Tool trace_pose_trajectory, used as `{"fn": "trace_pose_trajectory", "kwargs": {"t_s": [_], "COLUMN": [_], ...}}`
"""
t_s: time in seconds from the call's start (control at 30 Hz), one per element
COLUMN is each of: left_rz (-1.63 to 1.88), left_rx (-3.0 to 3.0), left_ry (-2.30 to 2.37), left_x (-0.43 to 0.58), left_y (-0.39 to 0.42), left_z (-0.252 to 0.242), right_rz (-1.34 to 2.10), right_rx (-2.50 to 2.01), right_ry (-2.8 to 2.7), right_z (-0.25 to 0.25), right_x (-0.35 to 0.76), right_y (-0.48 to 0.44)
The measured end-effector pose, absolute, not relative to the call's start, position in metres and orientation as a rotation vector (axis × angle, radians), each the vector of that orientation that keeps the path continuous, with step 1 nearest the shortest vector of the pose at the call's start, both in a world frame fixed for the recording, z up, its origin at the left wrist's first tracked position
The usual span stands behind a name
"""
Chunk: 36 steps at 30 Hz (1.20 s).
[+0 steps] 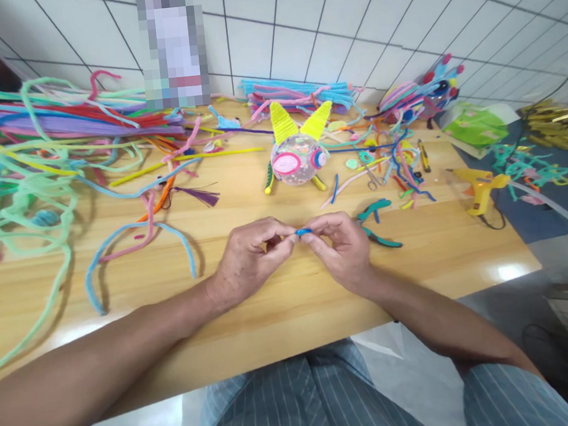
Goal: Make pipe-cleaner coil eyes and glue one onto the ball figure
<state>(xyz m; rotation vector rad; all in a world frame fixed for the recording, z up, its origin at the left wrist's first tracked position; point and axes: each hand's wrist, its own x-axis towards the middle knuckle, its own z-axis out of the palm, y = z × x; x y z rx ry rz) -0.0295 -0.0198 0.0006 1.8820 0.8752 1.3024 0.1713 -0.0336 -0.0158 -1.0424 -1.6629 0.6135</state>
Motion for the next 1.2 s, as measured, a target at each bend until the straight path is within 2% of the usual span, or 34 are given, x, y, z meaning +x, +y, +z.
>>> {"fn": "trace_pose_trajectory", "kwargs": {"t_s": [0.3,0.7,1.2], "left_rz": [1.371,1.202,1.113], "left_rx": [2.005,1.909,1.415], "left_ry": [0.793,0.955,0.898], "left_x": [-0.031,-0.031,-0.025], "left_y": [-0.020,-0.018,-0.020], "left_z": [0.000,-0.002,0.002], "right_rz": [0.507,0.543,0.961], "right_rx": [-0.995,-1.066,-1.094], "right_ry": [-1.806,-1.812,-1.500], "right_z": [-0.003,-0.002,-0.012], "right_x": [0.173,0.175,0.168], "right_y": [-0.029,-0.028,-0.030]}}
